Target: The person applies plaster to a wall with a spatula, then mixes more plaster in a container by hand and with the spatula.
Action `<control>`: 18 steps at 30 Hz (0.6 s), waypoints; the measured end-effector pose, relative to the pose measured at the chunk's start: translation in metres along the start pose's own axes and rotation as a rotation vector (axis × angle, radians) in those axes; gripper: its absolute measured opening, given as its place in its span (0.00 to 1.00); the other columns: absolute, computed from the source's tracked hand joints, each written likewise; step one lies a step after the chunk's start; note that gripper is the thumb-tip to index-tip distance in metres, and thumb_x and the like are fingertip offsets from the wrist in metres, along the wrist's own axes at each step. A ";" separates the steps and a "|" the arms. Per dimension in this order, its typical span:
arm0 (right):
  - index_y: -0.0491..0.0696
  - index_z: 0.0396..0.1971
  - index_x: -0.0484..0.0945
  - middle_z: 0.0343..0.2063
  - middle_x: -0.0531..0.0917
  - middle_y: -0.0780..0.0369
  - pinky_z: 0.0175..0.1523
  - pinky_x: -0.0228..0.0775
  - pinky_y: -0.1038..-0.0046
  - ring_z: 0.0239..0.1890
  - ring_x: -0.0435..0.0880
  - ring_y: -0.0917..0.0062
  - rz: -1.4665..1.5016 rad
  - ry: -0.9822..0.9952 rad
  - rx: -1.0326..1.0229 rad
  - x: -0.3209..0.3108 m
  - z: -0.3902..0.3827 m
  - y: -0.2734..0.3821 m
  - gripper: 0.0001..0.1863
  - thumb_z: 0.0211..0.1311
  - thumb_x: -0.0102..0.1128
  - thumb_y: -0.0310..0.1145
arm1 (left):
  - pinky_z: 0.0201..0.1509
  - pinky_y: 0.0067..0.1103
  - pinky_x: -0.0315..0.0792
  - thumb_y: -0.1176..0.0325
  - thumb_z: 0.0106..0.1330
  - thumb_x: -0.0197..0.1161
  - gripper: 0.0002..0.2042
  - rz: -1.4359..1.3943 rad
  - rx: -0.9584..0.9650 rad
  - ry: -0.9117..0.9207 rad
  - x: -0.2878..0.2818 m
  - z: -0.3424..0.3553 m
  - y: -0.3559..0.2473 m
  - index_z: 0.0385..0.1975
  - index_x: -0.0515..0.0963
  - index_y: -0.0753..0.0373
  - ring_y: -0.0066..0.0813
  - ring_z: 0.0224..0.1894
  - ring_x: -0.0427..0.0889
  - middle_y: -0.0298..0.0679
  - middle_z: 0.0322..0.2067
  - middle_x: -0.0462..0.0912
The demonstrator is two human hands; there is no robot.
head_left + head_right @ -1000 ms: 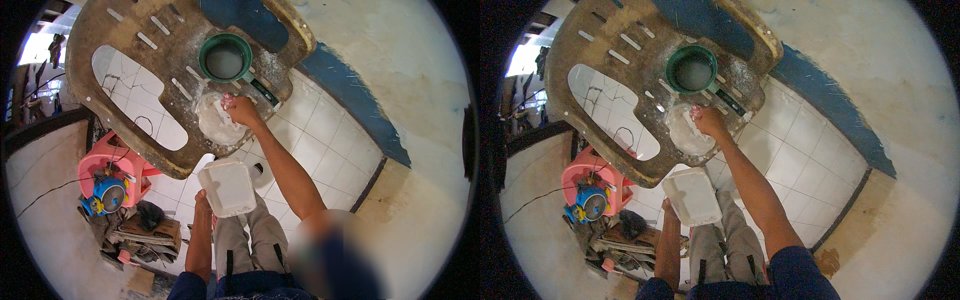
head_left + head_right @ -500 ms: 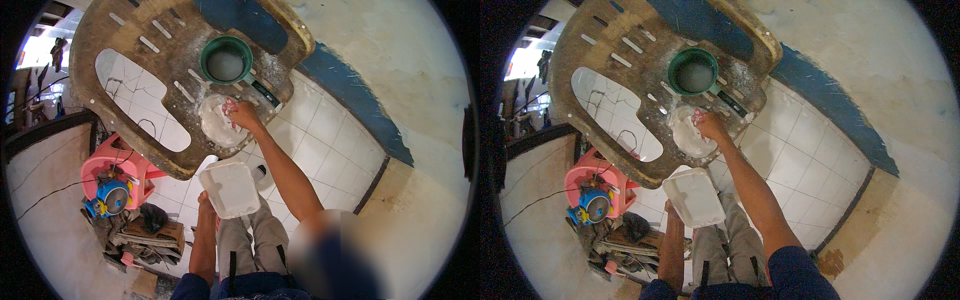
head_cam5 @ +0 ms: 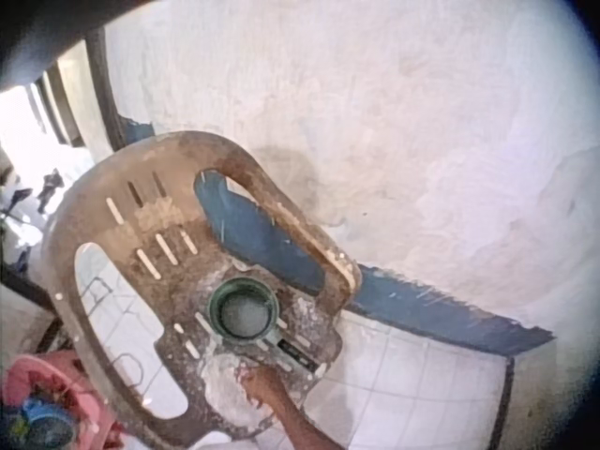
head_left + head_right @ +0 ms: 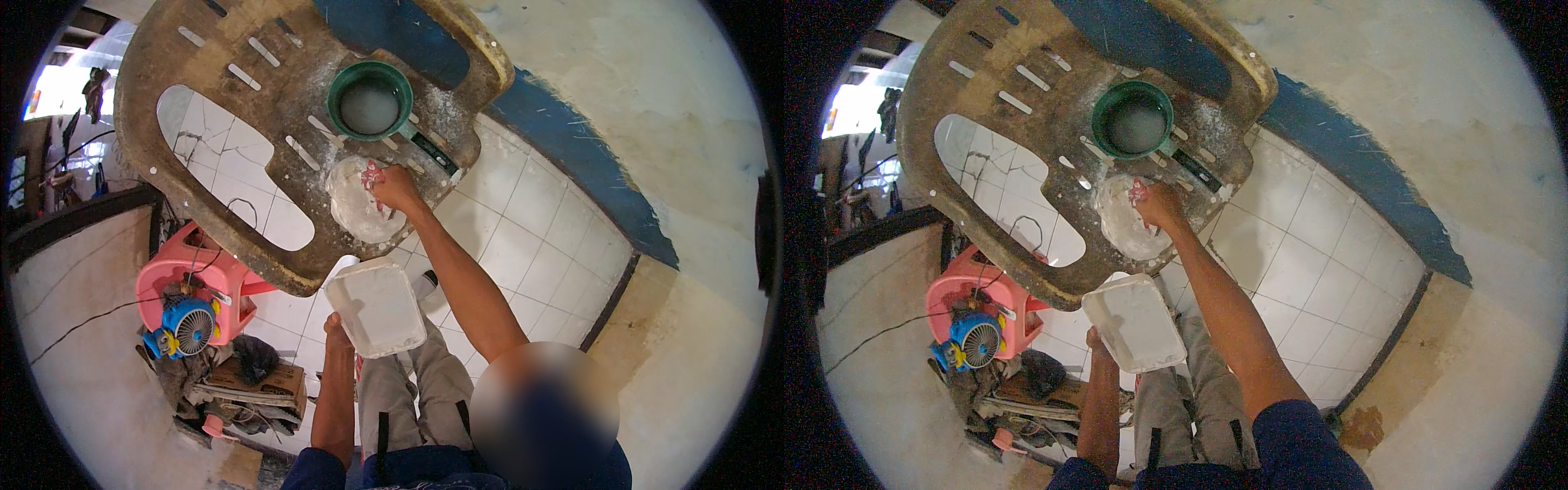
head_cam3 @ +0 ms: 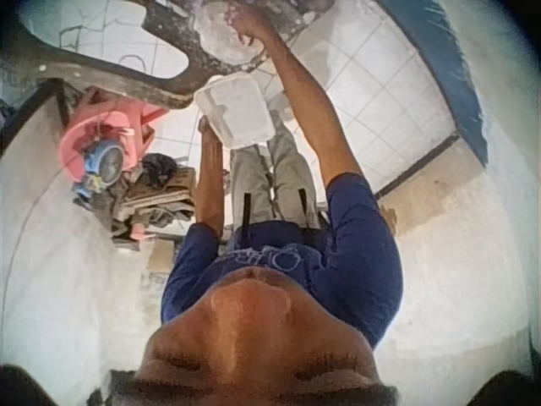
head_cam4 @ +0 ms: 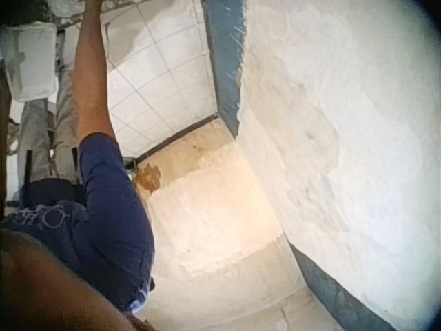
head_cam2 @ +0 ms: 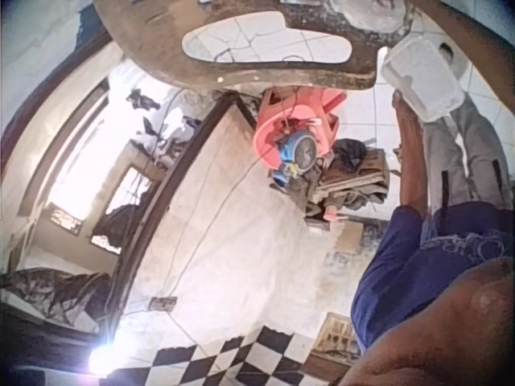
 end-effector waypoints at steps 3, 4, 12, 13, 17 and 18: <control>0.45 0.29 0.82 0.27 0.82 0.49 0.38 0.75 0.62 0.31 0.82 0.57 0.007 0.003 0.087 -0.001 0.002 -0.015 0.17 0.52 0.59 0.45 | 0.52 0.43 0.74 0.46 0.46 0.67 0.44 0.111 -0.084 -0.080 0.025 0.002 0.004 0.60 0.59 0.69 0.49 0.50 0.75 0.52 0.48 0.73; 0.45 0.30 0.82 0.28 0.82 0.48 0.39 0.74 0.61 0.31 0.82 0.57 0.054 -0.021 0.066 -0.002 0.000 -0.006 0.17 0.52 0.58 0.45 | 0.52 0.43 0.74 0.46 0.46 0.67 0.45 0.081 -0.041 -0.058 -0.013 -0.002 -0.002 0.60 0.59 0.69 0.49 0.50 0.75 0.52 0.48 0.73; 0.44 0.22 0.81 0.23 0.82 0.50 0.38 0.74 0.63 0.27 0.82 0.57 0.096 -0.036 0.092 0.014 0.003 -0.020 0.10 0.44 0.54 0.33 | 0.49 0.37 0.76 0.42 0.40 0.70 0.47 0.050 -0.177 -0.153 0.004 -0.005 0.027 0.56 0.64 0.70 0.44 0.48 0.77 0.48 0.48 0.75; 0.43 0.22 0.81 0.23 0.82 0.50 0.38 0.74 0.63 0.27 0.83 0.57 0.086 -0.128 0.081 0.010 0.008 -0.040 0.11 0.44 0.54 0.34 | 0.48 0.37 0.76 0.42 0.40 0.70 0.46 0.106 -0.148 -0.132 0.061 0.006 0.012 0.56 0.64 0.70 0.44 0.48 0.77 0.48 0.48 0.74; 0.42 0.23 0.81 0.23 0.82 0.50 0.37 0.73 0.63 0.28 0.83 0.58 0.036 -0.081 0.067 0.015 0.011 -0.032 0.12 0.44 0.55 0.35 | 0.48 0.36 0.76 0.43 0.41 0.70 0.46 0.195 -0.078 -0.191 0.086 -0.001 -0.010 0.56 0.65 0.70 0.43 0.48 0.77 0.48 0.47 0.75; 0.42 0.23 0.81 0.23 0.82 0.50 0.37 0.73 0.63 0.28 0.83 0.58 0.034 -0.069 0.059 0.017 0.007 -0.021 0.12 0.44 0.55 0.35 | 0.48 0.36 0.76 0.43 0.41 0.70 0.45 0.201 -0.071 -0.219 0.080 -0.005 -0.011 0.55 0.65 0.70 0.43 0.48 0.77 0.48 0.47 0.75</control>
Point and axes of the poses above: each hand's wrist, its own z-axis towards the middle knuckle, its own x-axis out of the palm, y = z × x, the point moved 10 cm from there along z, towards the middle knuckle
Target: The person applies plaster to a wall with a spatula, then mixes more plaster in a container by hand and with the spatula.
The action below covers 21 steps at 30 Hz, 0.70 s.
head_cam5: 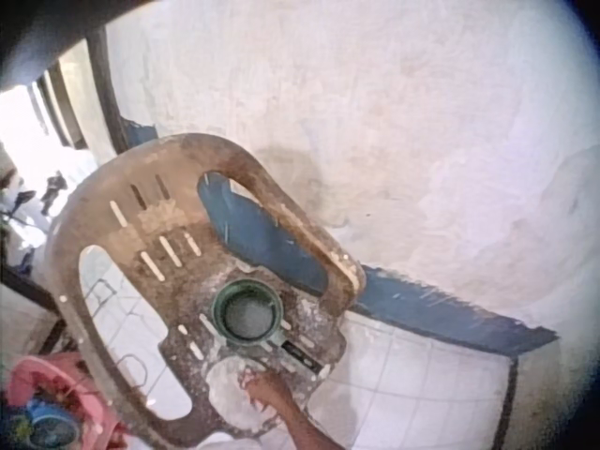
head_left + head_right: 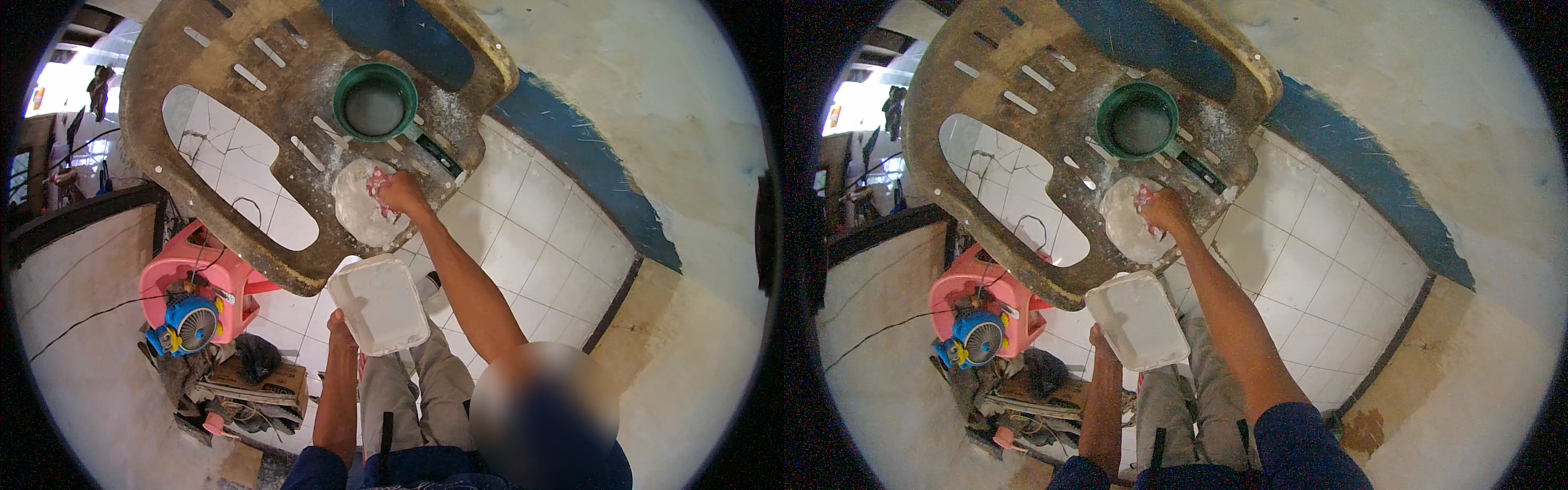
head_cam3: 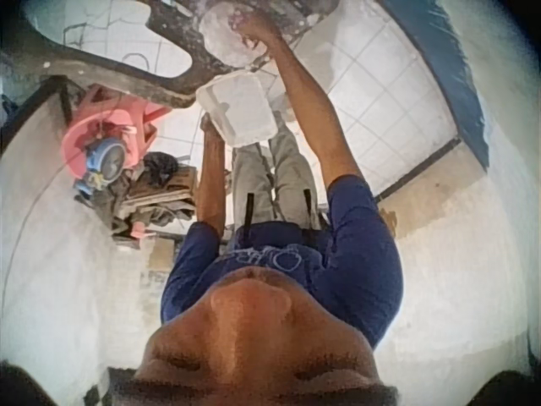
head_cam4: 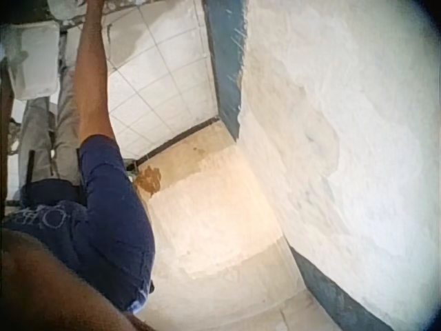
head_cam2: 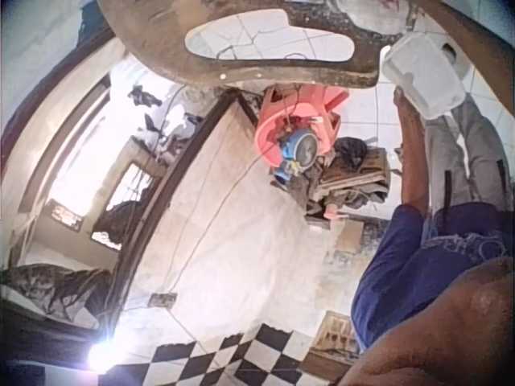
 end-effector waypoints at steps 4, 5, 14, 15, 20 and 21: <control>0.42 0.23 0.81 0.25 0.82 0.47 0.40 0.73 0.62 0.32 0.83 0.57 0.015 -0.072 0.053 -0.014 0.003 -0.015 0.13 0.44 0.57 0.37 | 0.48 0.36 0.76 0.41 0.40 0.70 0.46 0.014 -0.014 0.012 0.004 0.010 0.007 0.55 0.66 0.70 0.42 0.47 0.76 0.47 0.47 0.74; 0.42 0.24 0.82 0.26 0.82 0.47 0.41 0.72 0.62 0.33 0.82 0.56 -0.034 -0.070 0.043 -0.013 0.004 -0.009 0.13 0.45 0.57 0.37 | 0.48 0.36 0.75 0.41 0.40 0.70 0.46 0.014 -0.010 0.005 0.003 0.010 0.006 0.55 0.66 0.70 0.42 0.47 0.76 0.47 0.47 0.74; 0.41 0.24 0.82 0.25 0.82 0.47 0.42 0.73 0.64 0.33 0.83 0.56 0.152 -0.090 0.190 -0.004 -0.014 -0.017 0.15 0.47 0.55 0.39 | 0.48 0.34 0.75 0.42 0.40 0.70 0.45 0.014 0.008 0.007 -0.001 0.008 0.004 0.56 0.66 0.68 0.41 0.47 0.76 0.46 0.47 0.75; 0.41 0.24 0.82 0.25 0.82 0.47 0.42 0.73 0.64 0.33 0.83 0.56 0.153 -0.091 0.189 -0.006 -0.011 -0.018 0.15 0.47 0.55 0.39 | 0.48 0.34 0.75 0.42 0.41 0.70 0.45 0.013 0.020 0.013 -0.001 0.009 0.003 0.56 0.66 0.68 0.41 0.47 0.76 0.45 0.47 0.75; 0.40 0.26 0.81 0.27 0.82 0.46 0.39 0.73 0.64 0.32 0.83 0.57 0.118 0.027 0.064 0.000 -0.004 -0.011 0.14 0.46 0.56 0.36 | 0.48 0.33 0.75 0.42 0.42 0.70 0.44 0.011 0.046 -0.002 -0.004 0.010 0.003 0.55 0.67 0.68 0.40 0.47 0.77 0.45 0.46 0.76; 0.40 0.26 0.81 0.27 0.82 0.46 0.39 0.73 0.64 0.32 0.83 0.57 0.116 0.033 0.061 0.002 -0.006 -0.007 0.14 0.46 0.56 0.36 | 0.48 0.33 0.76 0.42 0.42 0.70 0.44 0.007 0.053 -0.009 -0.005 0.008 0.002 0.55 0.67 0.68 0.40 0.47 0.77 0.44 0.46 0.76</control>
Point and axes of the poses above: each hand's wrist, its own z-axis towards the middle knuckle, its own x-axis out of the palm, y = z × x, the point moved 10 cm from there along z, towards the middle knuckle
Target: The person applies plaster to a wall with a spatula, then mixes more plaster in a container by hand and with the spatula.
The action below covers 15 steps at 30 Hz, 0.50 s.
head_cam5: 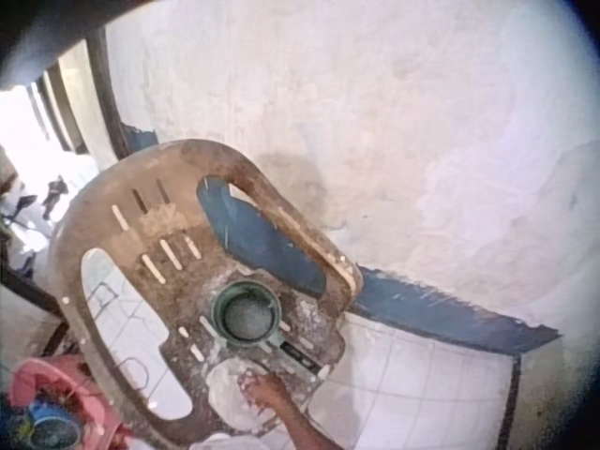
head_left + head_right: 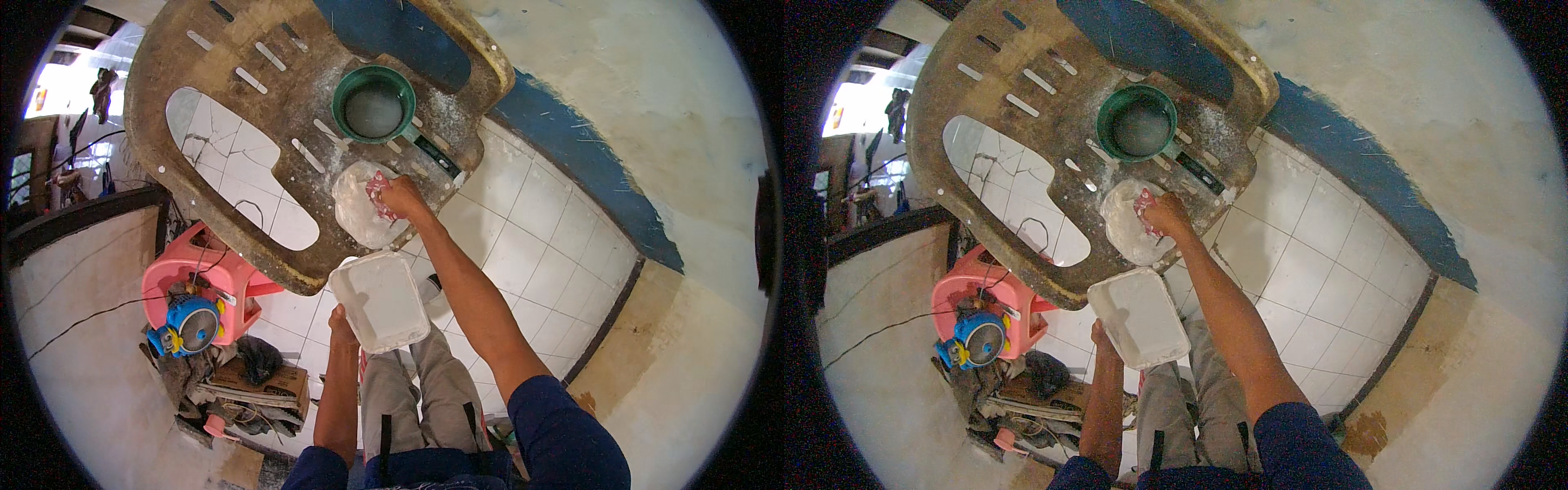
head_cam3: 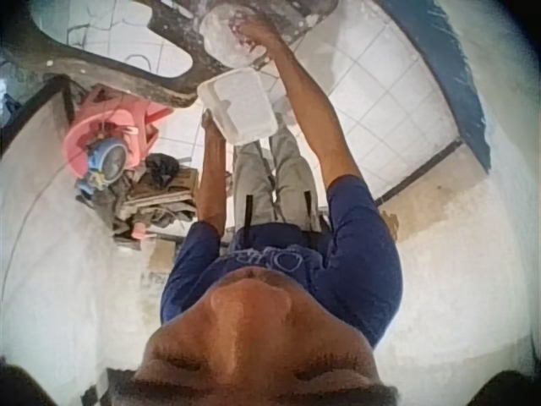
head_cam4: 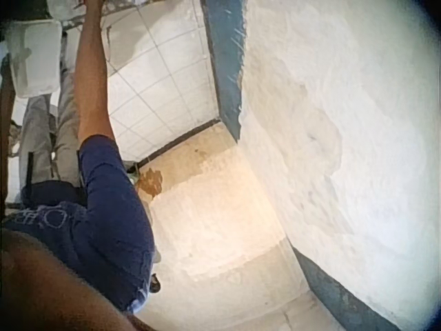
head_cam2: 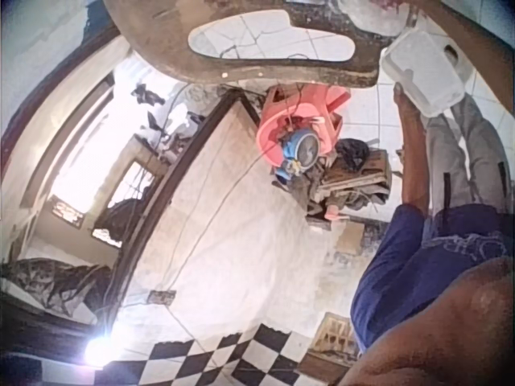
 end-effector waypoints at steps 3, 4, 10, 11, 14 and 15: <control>0.39 0.27 0.81 0.27 0.82 0.46 0.38 0.73 0.64 0.31 0.83 0.59 0.192 0.002 0.133 -0.002 0.000 -0.020 0.14 0.46 0.57 0.35 | 0.48 0.33 0.75 0.42 0.42 0.70 0.44 0.023 -0.008 -0.035 0.002 -0.001 -0.001 0.55 0.67 0.68 0.40 0.47 0.77 0.45 0.46 0.76; 0.39 0.27 0.81 0.26 0.82 0.47 0.37 0.72 0.65 0.30 0.83 0.60 0.099 -0.066 0.071 -0.011 0.007 -0.022 0.14 0.46 0.58 0.35 | 0.48 0.34 0.76 0.42 0.42 0.70 0.44 0.015 -0.016 -0.010 0.006 0.000 -0.001 0.55 0.67 0.68 0.41 0.46 0.77 0.45 0.46 0.76; 0.40 0.25 0.81 0.21 0.82 0.51 0.34 0.73 0.66 0.25 0.82 0.65 0.052 -0.167 -0.136 -0.037 -0.007 0.004 0.14 0.48 0.59 0.38 | 0.45 0.34 0.77 0.42 0.42 0.70 0.43 -0.005 0.003 -0.057 -0.003 0.002 -0.001 0.54 0.68 0.69 0.42 0.44 0.79 0.46 0.44 0.77; 0.41 0.23 0.81 0.20 0.81 0.50 0.34 0.74 0.65 0.24 0.83 0.64 0.219 -0.165 -0.054 -0.041 -0.008 -0.006 0.15 0.50 0.57 0.40 | 0.44 0.34 0.78 0.42 0.42 0.70 0.43 0.000 0.004 -0.051 -0.001 0.003 -0.001 0.54 0.68 0.69 0.42 0.43 0.79 0.46 0.44 0.77; 0.42 0.26 0.82 0.20 0.82 0.51 0.33 0.74 0.66 0.25 0.83 0.65 0.121 -0.174 -0.085 -0.054 -0.008 0.001 0.15 0.49 0.58 0.40 | 0.44 0.34 0.78 0.42 0.43 0.70 0.42 0.030 0.018 -0.122 -0.008 0.005 0.000 0.53 0.69 0.69 0.43 0.43 0.79 0.47 0.44 0.77; 0.42 0.26 0.82 0.20 0.82 0.51 0.33 0.74 0.66 0.25 0.83 0.65 0.120 -0.172 -0.086 -0.057 -0.010 0.003 0.15 0.49 0.58 0.40 | 0.44 0.34 0.78 0.42 0.43 0.70 0.42 0.028 0.018 -0.123 -0.010 0.006 0.001 0.53 0.69 0.69 0.43 0.43 0.79 0.47 0.44 0.77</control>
Point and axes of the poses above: each hand's wrist, its own z-axis towards the middle knuckle, its own x-axis out of the palm, y = z × x, the point moved 10 cm from there along z, towards the middle knuckle
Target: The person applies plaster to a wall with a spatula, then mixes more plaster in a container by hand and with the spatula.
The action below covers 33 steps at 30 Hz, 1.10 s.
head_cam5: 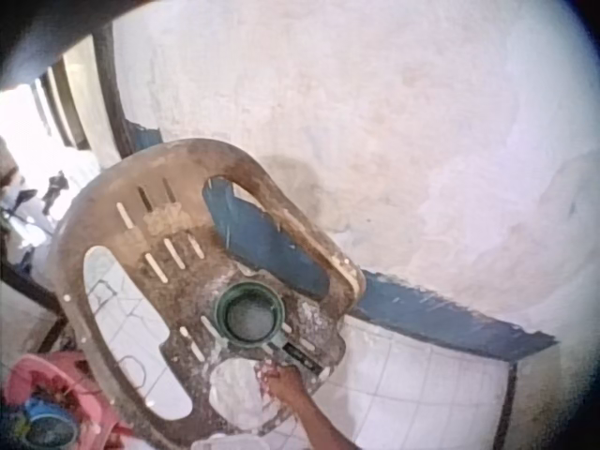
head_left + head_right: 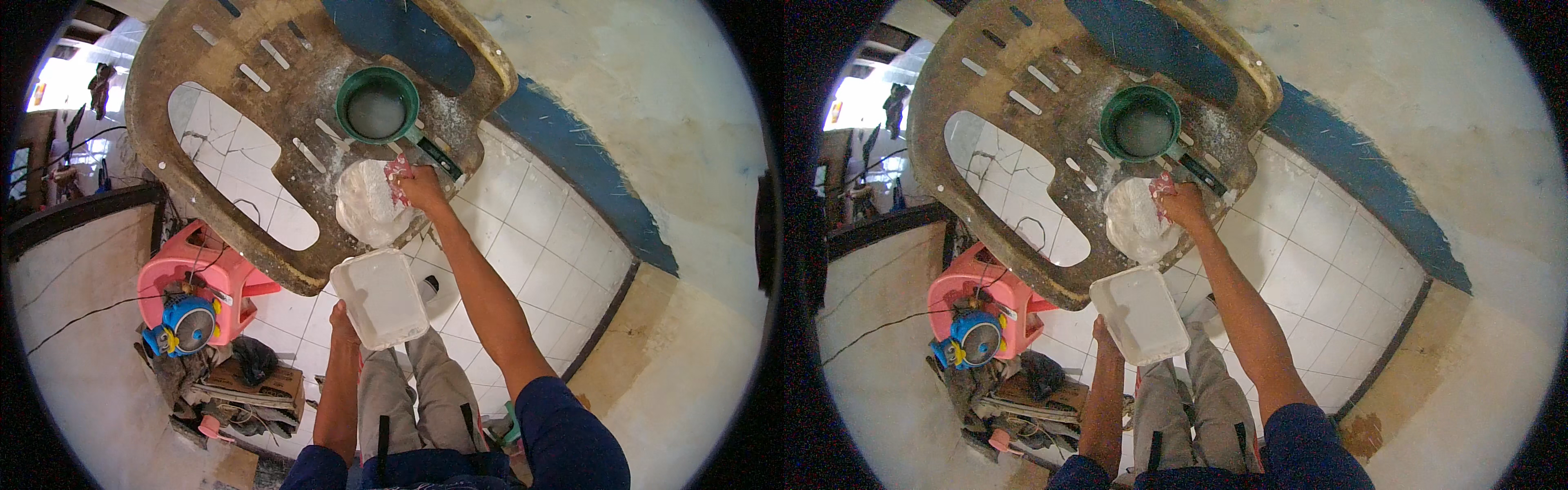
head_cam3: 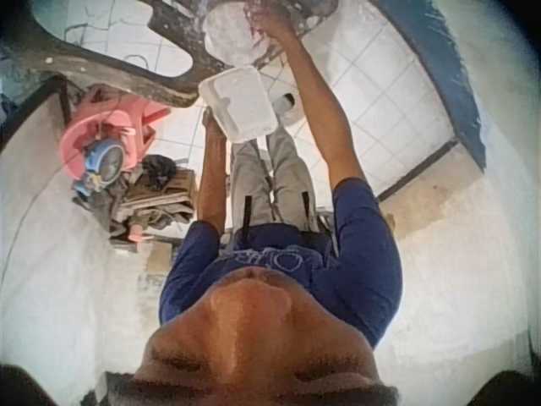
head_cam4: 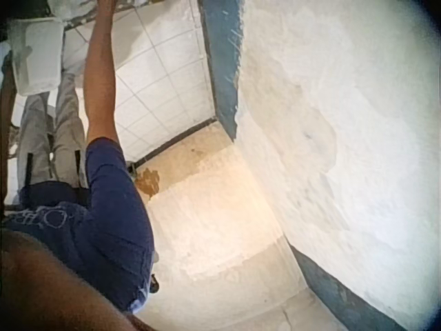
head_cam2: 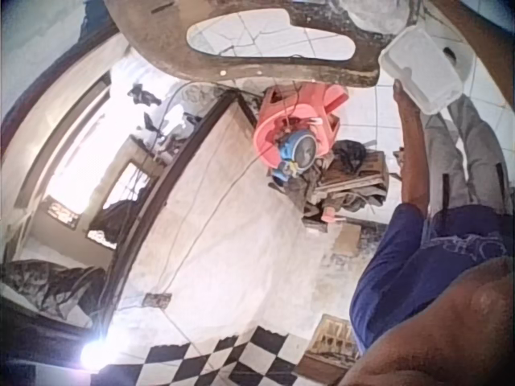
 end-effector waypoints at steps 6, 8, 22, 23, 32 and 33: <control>0.40 0.28 0.82 0.23 0.83 0.60 0.32 0.68 0.73 0.25 0.78 0.80 0.165 0.016 0.041 -0.010 -0.010 -0.007 0.11 0.50 0.62 0.34 | 0.45 0.34 0.77 0.42 0.43 0.70 0.41 -0.052 -0.037 0.033 0.007 0.001 0.003 0.52 0.70 0.68 0.41 0.44 0.79 0.46 0.45 0.78; 0.40 0.30 0.82 0.24 0.82 0.63 0.32 0.68 0.74 0.26 0.77 0.81 0.156 0.005 0.090 -0.012 -0.014 -0.013 0.11 0.51 0.62 0.33 | 0.47 0.34 0.77 0.43 0.43 0.70 0.41 -0.039 -0.041 0.034 0.010 0.000 0.001 0.53 0.69 0.67 0.42 0.45 0.79 0.45 0.45 0.78; 0.42 0.34 0.81 0.27 0.82 0.66 0.31 0.69 0.81 0.25 0.77 0.87 0.529 0.104 0.160 -0.036 -0.067 0.009 0.07 0.58 0.61 0.29 | 0.47 0.36 0.76 0.44 0.42 0.70 0.42 -0.025 -0.091 0.029 0.004 -0.002 0.013 0.54 0.68 0.68 0.43 0.45 0.78 0.46 0.45 0.77; 0.42 0.34 0.81 0.27 0.82 0.66 0.32 0.69 0.81 0.26 0.77 0.87 0.571 0.097 0.168 -0.042 -0.075 0.013 0.07 0.59 0.61 0.29 | 0.46 0.36 0.77 0.44 0.43 0.69 0.41 -0.034 -0.091 0.049 0.007 -0.003 0.014 0.54 0.68 0.69 0.44 0.45 0.79 0.47 0.45 0.77; 0.42 0.31 0.81 0.19 0.78 0.69 0.20 0.61 0.80 0.16 0.71 0.87 0.689 0.086 0.174 -0.094 -0.124 0.015 0.07 0.60 0.61 0.32 | 0.45 0.36 0.78 0.45 0.44 0.70 0.40 -0.041 -0.124 0.170 0.019 -0.009 0.031 0.52 0.69 0.69 0.43 0.41 0.81 0.47 0.42 0.79; 0.42 0.31 0.81 0.19 0.78 0.69 0.20 0.61 0.80 0.16 0.71 0.87 0.691 0.079 0.170 -0.100 -0.125 0.013 0.07 0.60 0.61 0.32 | 0.45 0.36 0.78 0.45 0.43 0.70 0.40 -0.037 -0.136 0.191 0.022 -0.013 0.032 0.52 0.69 0.69 0.43 0.41 0.81 0.47 0.43 0.79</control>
Point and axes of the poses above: each hand's wrist, its own z-axis towards the middle knuckle, its own x-axis out of the palm, y = z × x, the point moved 10 cm from there along z, towards the middle knuckle
